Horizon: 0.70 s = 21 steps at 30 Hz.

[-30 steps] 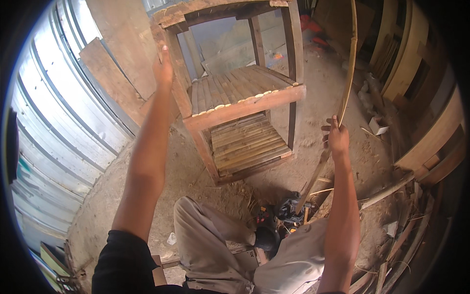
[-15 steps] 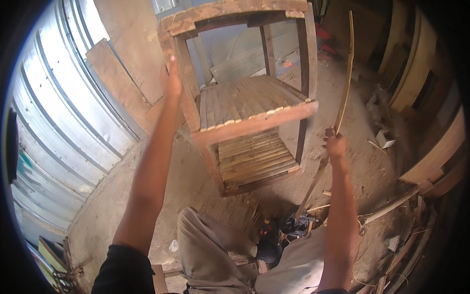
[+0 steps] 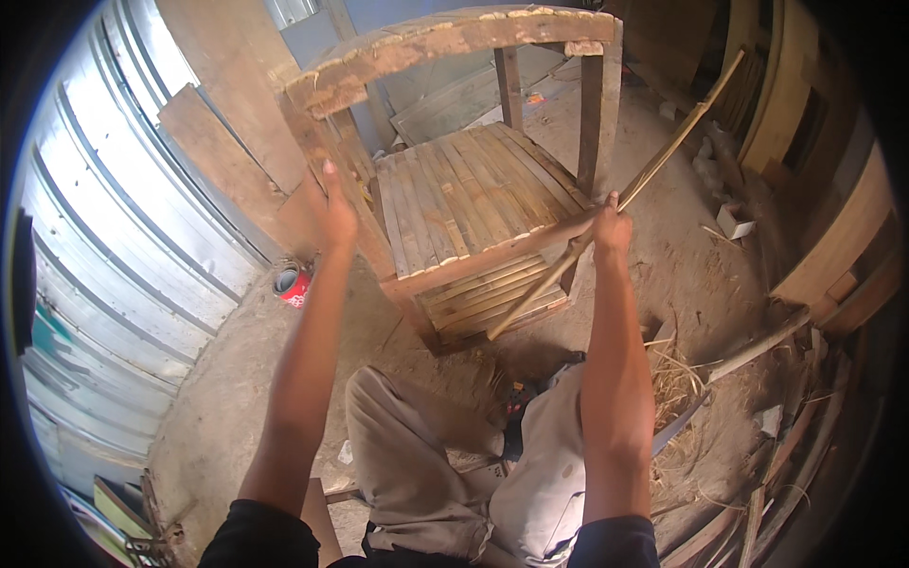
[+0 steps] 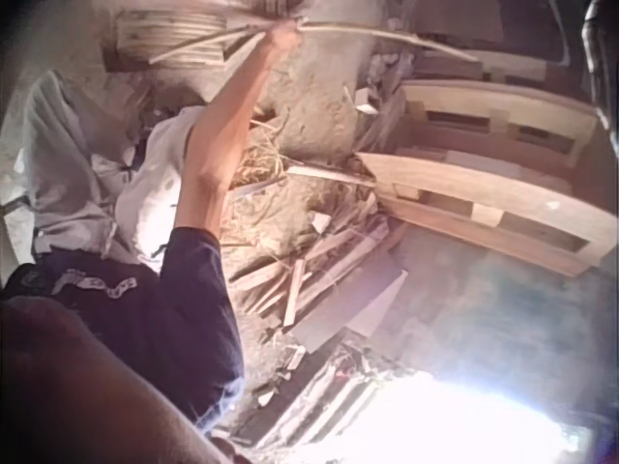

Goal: The person assembles a wooden chair by hammering nails into the frame and attaching wooden slats. They use a hammer and a metal bar to secure the pieces and adjust the chair's position.

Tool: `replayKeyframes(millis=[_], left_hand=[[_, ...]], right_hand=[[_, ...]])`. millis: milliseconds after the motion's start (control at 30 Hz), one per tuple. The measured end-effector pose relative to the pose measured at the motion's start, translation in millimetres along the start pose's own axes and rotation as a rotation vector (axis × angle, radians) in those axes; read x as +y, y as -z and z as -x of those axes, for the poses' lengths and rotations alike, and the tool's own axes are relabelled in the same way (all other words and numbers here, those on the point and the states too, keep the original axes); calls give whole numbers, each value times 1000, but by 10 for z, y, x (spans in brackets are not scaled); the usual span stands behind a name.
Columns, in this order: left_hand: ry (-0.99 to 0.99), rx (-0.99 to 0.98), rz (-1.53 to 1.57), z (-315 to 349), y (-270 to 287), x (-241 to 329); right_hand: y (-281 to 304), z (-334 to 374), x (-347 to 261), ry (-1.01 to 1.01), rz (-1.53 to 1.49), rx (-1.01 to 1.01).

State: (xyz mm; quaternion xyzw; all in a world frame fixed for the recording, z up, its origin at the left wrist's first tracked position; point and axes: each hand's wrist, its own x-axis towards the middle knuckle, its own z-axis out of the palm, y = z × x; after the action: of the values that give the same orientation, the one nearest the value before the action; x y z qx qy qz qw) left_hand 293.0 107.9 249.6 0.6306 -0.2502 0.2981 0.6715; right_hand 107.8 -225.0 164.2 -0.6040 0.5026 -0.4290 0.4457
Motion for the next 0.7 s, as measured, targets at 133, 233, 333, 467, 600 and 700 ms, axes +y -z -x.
replayKeyframes(millis=[133, 233, 333, 467, 600, 700], left_hand=[[-77, 25, -58, 149, 111, 230], [-65, 1, -136, 49, 107, 298], [-18, -3, -223, 57, 63, 177], [189, -90, -83, 525, 90, -143], [202, -156, -45, 656, 197, -396], [284, -157, 1, 769, 202, -523]], right_hand=[[87, 159, -284, -107, 27, -93], [156, 112, -421, 26, 53, 58], [325, 1, -369, 237, 21, 38], [796, 3, -73, 186, -166, -41], [1148, -41, -181, 89, -183, -127], [1288, -89, -317, 105, -105, -122]])
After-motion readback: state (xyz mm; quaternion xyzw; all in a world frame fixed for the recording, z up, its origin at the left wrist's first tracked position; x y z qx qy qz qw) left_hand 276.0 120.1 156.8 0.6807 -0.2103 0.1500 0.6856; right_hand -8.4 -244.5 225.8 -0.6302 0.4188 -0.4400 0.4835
